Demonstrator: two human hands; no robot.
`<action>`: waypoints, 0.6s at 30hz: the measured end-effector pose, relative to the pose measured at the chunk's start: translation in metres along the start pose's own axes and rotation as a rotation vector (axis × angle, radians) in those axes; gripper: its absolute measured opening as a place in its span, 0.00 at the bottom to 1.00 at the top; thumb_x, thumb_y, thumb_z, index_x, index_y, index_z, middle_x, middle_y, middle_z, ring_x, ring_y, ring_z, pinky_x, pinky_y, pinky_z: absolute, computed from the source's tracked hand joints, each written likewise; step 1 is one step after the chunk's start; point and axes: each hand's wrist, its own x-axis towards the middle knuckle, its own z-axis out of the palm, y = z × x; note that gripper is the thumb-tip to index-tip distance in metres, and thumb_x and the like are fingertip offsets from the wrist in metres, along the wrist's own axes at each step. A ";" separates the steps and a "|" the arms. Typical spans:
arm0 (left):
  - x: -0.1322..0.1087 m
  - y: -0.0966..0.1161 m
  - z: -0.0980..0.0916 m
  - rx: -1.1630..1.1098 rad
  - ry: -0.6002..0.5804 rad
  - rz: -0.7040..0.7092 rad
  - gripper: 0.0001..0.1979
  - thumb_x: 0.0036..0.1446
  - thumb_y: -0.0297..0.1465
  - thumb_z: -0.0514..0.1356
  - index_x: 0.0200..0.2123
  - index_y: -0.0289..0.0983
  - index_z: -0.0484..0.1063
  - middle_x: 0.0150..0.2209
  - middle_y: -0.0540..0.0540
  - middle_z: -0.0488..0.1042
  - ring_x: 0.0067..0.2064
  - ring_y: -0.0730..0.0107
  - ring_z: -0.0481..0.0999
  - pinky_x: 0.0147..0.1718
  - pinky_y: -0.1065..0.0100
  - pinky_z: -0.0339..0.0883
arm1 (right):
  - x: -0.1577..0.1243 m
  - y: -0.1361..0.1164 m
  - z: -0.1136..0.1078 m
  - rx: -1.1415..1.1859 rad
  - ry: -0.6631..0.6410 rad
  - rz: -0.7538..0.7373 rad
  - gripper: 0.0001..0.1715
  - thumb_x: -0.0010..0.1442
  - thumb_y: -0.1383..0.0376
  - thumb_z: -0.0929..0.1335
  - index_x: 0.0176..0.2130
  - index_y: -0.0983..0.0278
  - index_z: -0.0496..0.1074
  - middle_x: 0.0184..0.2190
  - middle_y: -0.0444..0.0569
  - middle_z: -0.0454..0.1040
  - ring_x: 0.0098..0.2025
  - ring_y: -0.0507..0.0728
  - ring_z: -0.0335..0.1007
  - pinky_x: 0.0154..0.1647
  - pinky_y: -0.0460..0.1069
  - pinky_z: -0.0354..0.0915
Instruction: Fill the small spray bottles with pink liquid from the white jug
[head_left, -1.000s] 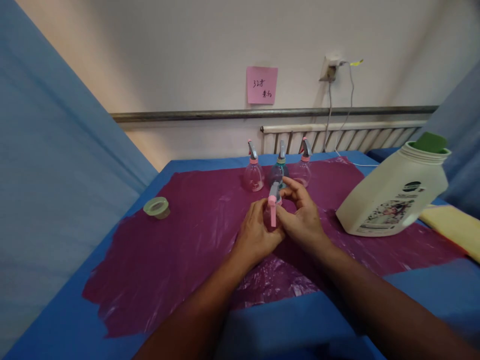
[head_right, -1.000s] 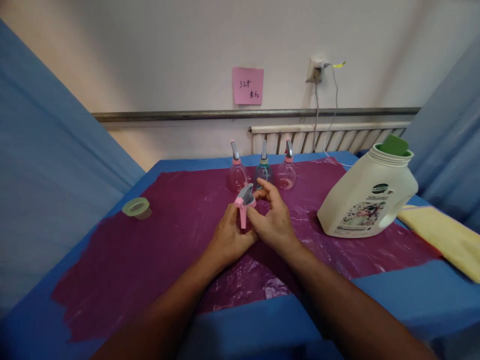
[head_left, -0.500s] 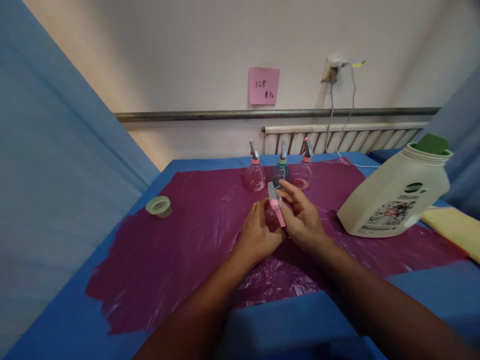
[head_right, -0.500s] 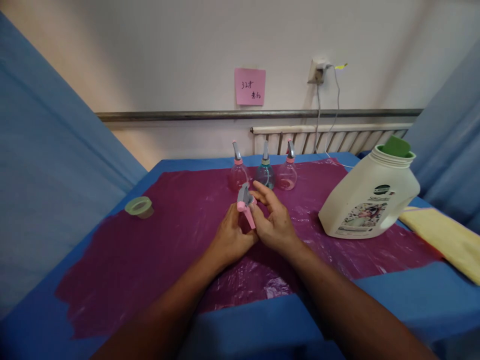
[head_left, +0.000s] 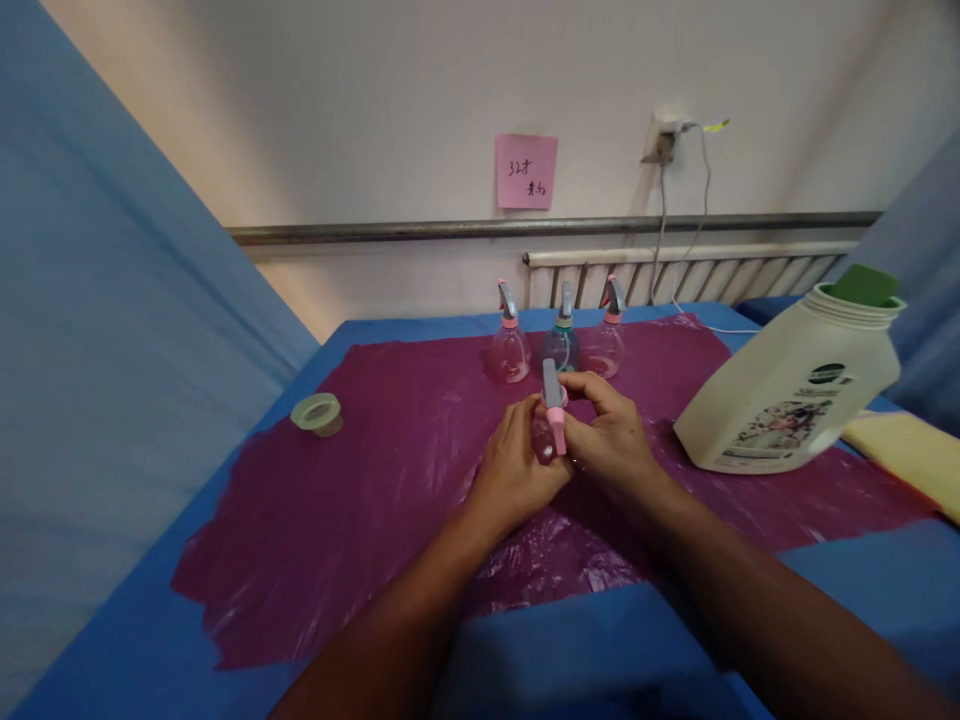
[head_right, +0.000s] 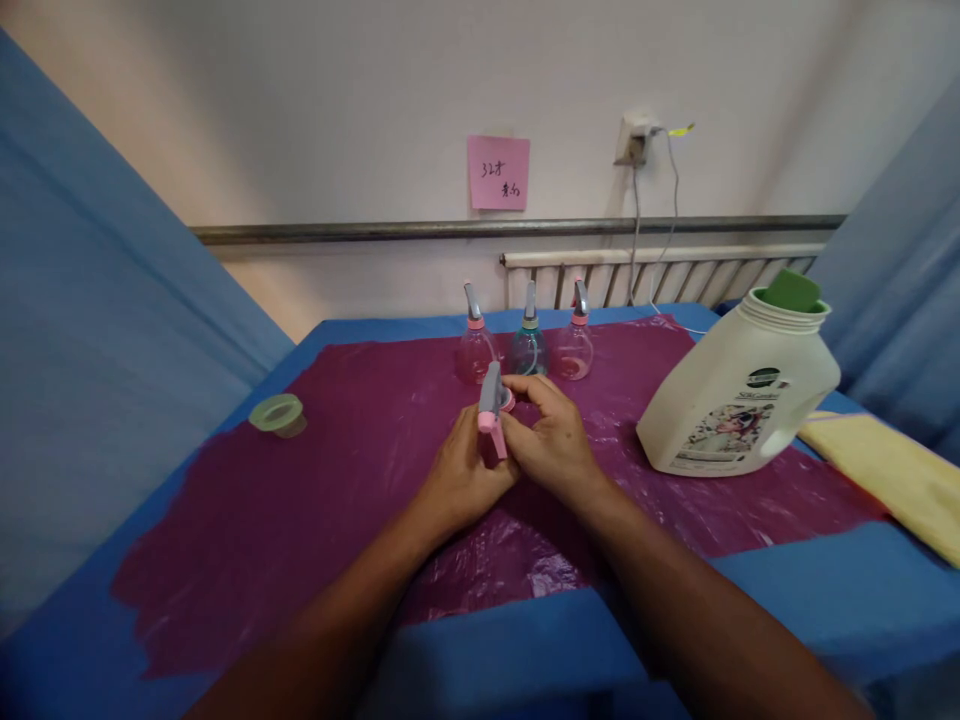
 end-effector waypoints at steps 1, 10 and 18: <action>-0.001 0.000 0.000 0.005 -0.004 -0.015 0.32 0.60 0.34 0.74 0.66 0.43 0.72 0.62 0.37 0.79 0.63 0.43 0.81 0.65 0.42 0.75 | 0.000 -0.001 0.000 0.040 0.008 0.051 0.18 0.61 0.63 0.77 0.52 0.57 0.85 0.44 0.47 0.85 0.46 0.60 0.81 0.51 0.55 0.77; -0.002 0.006 -0.004 0.016 -0.041 -0.043 0.38 0.62 0.35 0.73 0.72 0.41 0.67 0.68 0.34 0.75 0.70 0.39 0.77 0.69 0.40 0.72 | 0.005 -0.015 -0.008 0.144 0.077 0.067 0.21 0.63 0.59 0.81 0.54 0.57 0.81 0.49 0.50 0.86 0.49 0.61 0.82 0.55 0.57 0.77; -0.004 -0.011 0.002 0.019 -0.031 0.021 0.44 0.61 0.37 0.72 0.76 0.38 0.61 0.73 0.31 0.71 0.74 0.36 0.73 0.74 0.37 0.66 | 0.023 -0.057 -0.033 -0.066 0.029 -0.167 0.15 0.65 0.61 0.81 0.51 0.56 0.84 0.47 0.48 0.86 0.45 0.59 0.83 0.49 0.55 0.80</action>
